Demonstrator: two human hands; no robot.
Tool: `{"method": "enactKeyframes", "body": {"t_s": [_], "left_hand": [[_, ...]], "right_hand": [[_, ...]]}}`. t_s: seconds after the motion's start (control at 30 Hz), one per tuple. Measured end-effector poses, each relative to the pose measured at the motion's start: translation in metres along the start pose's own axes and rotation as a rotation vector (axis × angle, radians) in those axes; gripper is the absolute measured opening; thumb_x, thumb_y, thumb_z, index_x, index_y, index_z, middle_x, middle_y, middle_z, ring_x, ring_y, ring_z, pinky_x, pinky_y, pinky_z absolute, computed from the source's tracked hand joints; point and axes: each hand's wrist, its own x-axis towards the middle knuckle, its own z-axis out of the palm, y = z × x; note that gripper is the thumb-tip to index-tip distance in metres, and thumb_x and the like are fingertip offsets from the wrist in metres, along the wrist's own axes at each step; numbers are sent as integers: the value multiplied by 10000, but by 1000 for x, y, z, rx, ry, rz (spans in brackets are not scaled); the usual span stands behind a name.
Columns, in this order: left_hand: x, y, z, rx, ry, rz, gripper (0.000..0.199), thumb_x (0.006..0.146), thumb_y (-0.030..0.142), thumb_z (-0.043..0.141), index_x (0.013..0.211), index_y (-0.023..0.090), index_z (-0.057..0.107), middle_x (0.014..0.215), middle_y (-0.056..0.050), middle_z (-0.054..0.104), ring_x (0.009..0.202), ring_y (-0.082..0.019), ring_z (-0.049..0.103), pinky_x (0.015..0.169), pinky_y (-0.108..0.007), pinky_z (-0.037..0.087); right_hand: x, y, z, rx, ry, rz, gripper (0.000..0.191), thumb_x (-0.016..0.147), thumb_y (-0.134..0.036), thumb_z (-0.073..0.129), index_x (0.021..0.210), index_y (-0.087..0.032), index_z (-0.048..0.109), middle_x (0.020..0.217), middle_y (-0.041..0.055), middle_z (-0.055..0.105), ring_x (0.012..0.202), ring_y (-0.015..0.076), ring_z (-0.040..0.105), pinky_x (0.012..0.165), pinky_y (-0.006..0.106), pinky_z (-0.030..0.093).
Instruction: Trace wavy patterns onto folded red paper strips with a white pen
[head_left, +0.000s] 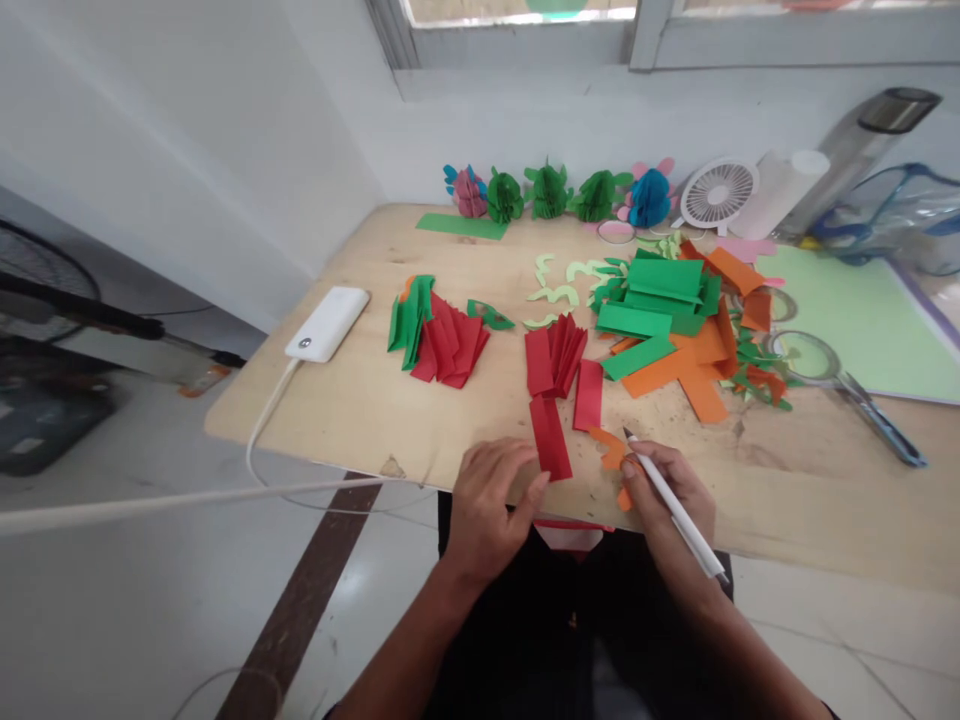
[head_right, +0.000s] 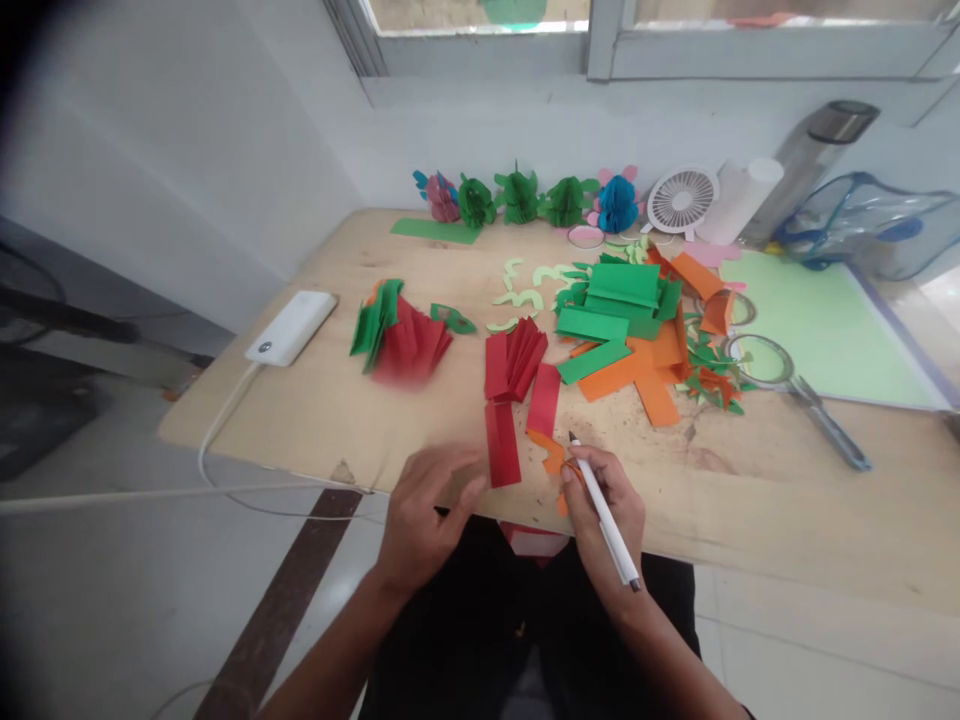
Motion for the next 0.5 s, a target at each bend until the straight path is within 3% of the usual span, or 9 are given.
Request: {"method": "enactKeyframes", "body": {"t_s": [0.1, 0.23, 0.5], "left_hand": [[14, -18, -5, 99, -158, 85, 297, 962, 306, 482, 1214, 213, 611, 1286, -95, 652, 1255, -262, 553, 1073, -459, 431], [24, -29, 2, 144, -320, 252, 342, 929, 280, 538, 1248, 184, 617, 1418, -135, 555, 1364, -316, 445, 1103, -536, 391], [4, -18, 12, 141, -227, 285, 295, 956, 279, 500, 1187, 158, 638, 1329, -149, 619, 1292, -324, 512, 1075, -552, 410]], "right_hand": [[0, -7, 5, 11, -12, 22, 221, 794, -394, 691, 930, -220, 678, 613, -23, 647, 506, 129, 583, 478, 238, 482], [1, -11, 12, 36, -37, -1, 218, 787, -386, 699, 928, -220, 679, 690, -13, 675, 555, 130, 609, 520, 246, 505], [-3, -1, 23, -7, -107, -43, 231, 821, -378, 659, 986, -217, 672, 800, 17, 713, 583, 134, 625, 549, 262, 539]]}}
